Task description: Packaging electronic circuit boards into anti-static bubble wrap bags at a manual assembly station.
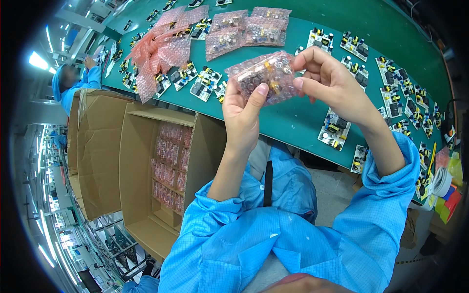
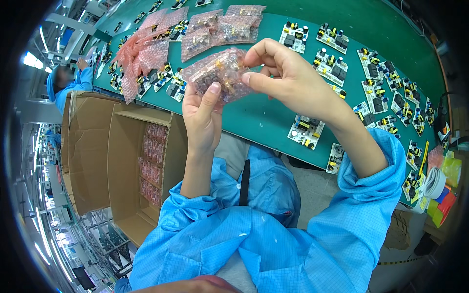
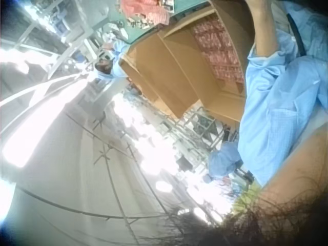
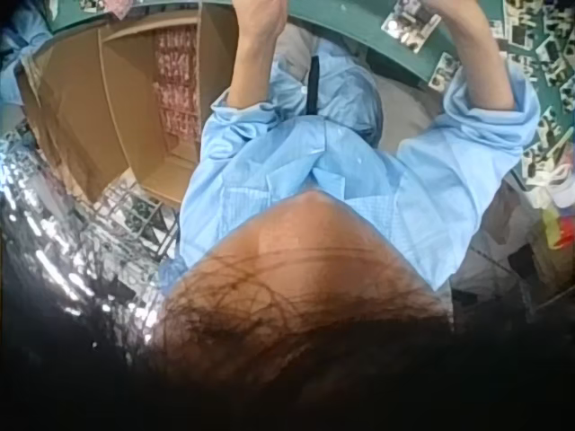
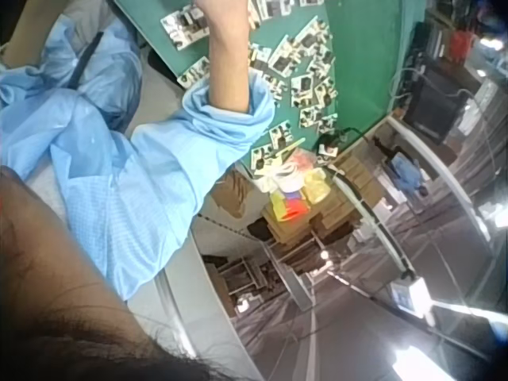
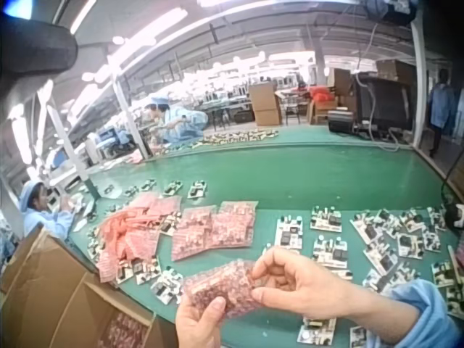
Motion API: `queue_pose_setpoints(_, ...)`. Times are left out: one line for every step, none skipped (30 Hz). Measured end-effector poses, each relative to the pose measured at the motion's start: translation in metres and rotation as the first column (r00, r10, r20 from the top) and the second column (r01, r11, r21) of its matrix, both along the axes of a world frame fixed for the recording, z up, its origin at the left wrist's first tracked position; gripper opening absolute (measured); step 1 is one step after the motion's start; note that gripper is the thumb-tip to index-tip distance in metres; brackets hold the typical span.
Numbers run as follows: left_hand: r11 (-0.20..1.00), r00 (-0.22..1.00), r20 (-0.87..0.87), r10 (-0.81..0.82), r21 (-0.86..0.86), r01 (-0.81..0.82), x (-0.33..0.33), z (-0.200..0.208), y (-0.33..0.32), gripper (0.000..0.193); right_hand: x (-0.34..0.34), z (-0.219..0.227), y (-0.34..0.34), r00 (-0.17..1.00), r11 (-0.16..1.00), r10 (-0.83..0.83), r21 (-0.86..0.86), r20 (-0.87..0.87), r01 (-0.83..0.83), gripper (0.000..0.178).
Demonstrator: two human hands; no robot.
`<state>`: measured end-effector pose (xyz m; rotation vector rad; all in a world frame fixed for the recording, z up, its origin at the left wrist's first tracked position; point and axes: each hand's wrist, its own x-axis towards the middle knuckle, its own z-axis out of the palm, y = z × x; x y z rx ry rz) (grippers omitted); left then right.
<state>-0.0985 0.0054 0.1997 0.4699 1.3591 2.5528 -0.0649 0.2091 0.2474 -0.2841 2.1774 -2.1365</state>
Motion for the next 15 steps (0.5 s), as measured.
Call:
queue_pose_setpoints(0.999, 0.999, 0.0, 0.038, 0.01, -0.038, 0.0005, 0.0005, -0.0004, 0.042, 0.0003, 0.001, -0.0002, 1.0, 1.0, 0.001, -0.001, -0.001, -0.001, 0.028)
queue_pose_setpoints(0.999, 0.999, -0.002, 0.039, 0.009, -0.039, 0.0008, 0.002, -0.0015, 0.042, 0.001, 0.0028, -0.0004, 1.0, 0.999, -0.006, 0.051, -0.012, 0.007, 0.028)
queue_pose_setpoints(0.998, 0.998, -0.022, 0.055, 0.019, -0.054, 0.0004, 0.0031, -0.0028, 0.041, 0.0016, 0.004, -0.0004, 1.0, 0.995, -0.015, 0.103, -0.023, 0.017, 0.029)
queue_pose_setpoints(0.997, 0.997, -0.043, 0.07, 0.03, -0.069, 0.0004, 0.0037, -0.0038, 0.04, 0.0023, 0.0057, -0.0012, 1.0, 0.995, -0.016, 0.103, -0.023, 0.018, 0.029)
queue_pose_setpoints(0.997, 0.997, -0.043, 0.07, 0.029, -0.069, 0.001, 0.0032, -0.0047, 0.04, 0.0032, 0.0078, -0.0027, 1.0, 0.997, 0.016, 0.071, -0.02, -0.015, 0.031)
queue_pose_setpoints(0.998, 0.997, -0.044, 0.066, 0.022, -0.065, 0.0012, 0.0026, -0.0052, 0.04, 0.0035, 0.0095, -0.0032, 0.999, 0.998, 0.047, 0.041, -0.021, -0.046, 0.034)
queue_pose_setpoints(0.998, 0.997, -0.045, 0.062, 0.014, -0.062, 0.0017, 0.0025, -0.0056, 0.04, 0.0039, 0.0093, -0.0025, 0.999, 0.998, 0.046, 0.042, -0.022, -0.045, 0.034)
queue_pose_setpoints(0.998, 0.997, -0.046, 0.061, 0.015, -0.06, 0.0027, 0.0028, -0.0057, 0.04, 0.0044, 0.0081, -0.0014, 0.996, 0.996, 0.074, 0.043, -0.04, -0.072, 0.035)
queue_pose_setpoints(0.998, 0.997, -0.048, 0.068, -0.003, -0.068, 0.003, 0.0029, -0.0058, 0.04, 0.0034, 0.0069, -0.0009, 0.993, 0.994, 0.106, 0.045, -0.06, -0.103, 0.037)
queue_pose_setpoints(0.997, 0.996, -0.049, 0.074, -0.022, -0.075, 0.0032, 0.003, -0.0061, 0.041, 0.0027, 0.0058, -0.0017, 0.992, 0.993, 0.108, 0.044, -0.062, -0.105, 0.037)
queue_pose_setpoints(0.997, 0.996, -0.05, 0.077, -0.023, -0.078, 0.003, 0.003, -0.0071, 0.041, 0.0024, 0.0047, -0.003, 0.992, 0.993, 0.117, 0.031, -0.049, -0.116, 0.037)
queue_pose_setpoints(0.996, 0.995, -0.068, 0.077, -0.04, -0.08, 0.0028, 0.0036, -0.0081, 0.041, 0.0035, 0.0058, -0.0039, 0.991, 0.992, 0.124, 0.022, -0.039, -0.123, 0.037)
queue_pose_setpoints(0.995, 0.993, -0.086, 0.078, -0.057, -0.083, 0.0029, 0.0044, -0.009, 0.04, 0.0052, 0.0078, -0.0039, 0.991, 0.992, 0.124, 0.026, -0.042, -0.123, 0.037)
queue_pose_setpoints(0.995, 0.993, -0.089, 0.077, -0.054, -0.082, 0.0036, 0.0059, -0.0095, 0.04, 0.0071, 0.0104, -0.0035, 0.989, 0.985, 0.144, 0.099, -0.03, -0.14, 0.033)
queue_pose_setpoints(0.995, 0.993, -0.097, 0.072, -0.058, -0.078, 0.0042, 0.0069, -0.0094, 0.04, 0.0085, 0.0108, -0.0026, 0.987, 0.974, 0.16, 0.167, -0.012, -0.156, 0.03)
